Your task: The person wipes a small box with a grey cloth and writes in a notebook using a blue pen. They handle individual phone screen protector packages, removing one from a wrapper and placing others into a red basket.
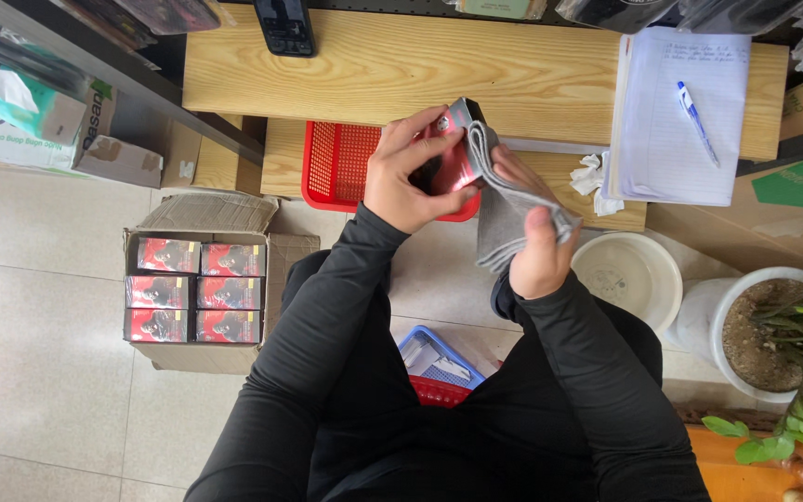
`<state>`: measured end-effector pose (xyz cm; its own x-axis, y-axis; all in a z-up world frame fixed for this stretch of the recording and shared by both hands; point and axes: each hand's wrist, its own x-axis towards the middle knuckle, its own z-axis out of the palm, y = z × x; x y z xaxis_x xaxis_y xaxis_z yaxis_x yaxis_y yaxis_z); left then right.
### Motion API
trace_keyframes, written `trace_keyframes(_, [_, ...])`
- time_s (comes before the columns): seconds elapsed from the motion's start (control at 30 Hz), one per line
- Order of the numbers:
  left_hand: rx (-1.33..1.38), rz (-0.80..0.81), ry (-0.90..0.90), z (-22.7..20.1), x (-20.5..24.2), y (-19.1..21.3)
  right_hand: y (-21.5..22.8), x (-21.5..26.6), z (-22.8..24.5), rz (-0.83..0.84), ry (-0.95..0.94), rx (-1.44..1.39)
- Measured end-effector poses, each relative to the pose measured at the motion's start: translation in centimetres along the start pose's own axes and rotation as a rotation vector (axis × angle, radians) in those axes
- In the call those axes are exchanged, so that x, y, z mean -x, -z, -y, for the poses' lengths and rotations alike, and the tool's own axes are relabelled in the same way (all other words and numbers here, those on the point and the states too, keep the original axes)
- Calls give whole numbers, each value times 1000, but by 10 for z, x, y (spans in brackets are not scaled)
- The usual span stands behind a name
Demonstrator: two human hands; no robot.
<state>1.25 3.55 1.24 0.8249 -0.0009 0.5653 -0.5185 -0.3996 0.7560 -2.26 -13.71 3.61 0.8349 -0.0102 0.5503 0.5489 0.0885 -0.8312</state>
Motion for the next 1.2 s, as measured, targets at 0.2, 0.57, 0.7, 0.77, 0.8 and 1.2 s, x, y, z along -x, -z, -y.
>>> trace_keyframes(0.2, [217,2,332,11,0,-6,-1,-11,0,-760,-519,-687])
trace_keyframes(0.57, [965,94,457,12,19,-61,-5,15,-27,297,18,504])
trace_keyframes(0.7, [1133,-68,512,38,13,-53,-16,27,-22,469,-48,554])
trace_keyframes(0.77, [1201,-224,735,43,3,-42,-22,34,-16,484,1,511])
trace_keyframes(0.8, [1258,-383,958,46,-2,-36,-24,37,-14,498,52,469])
trace_keyframes(1.2, [1137,-1021,752,59,-35,4,-28,34,-12,-332,-736,-783])
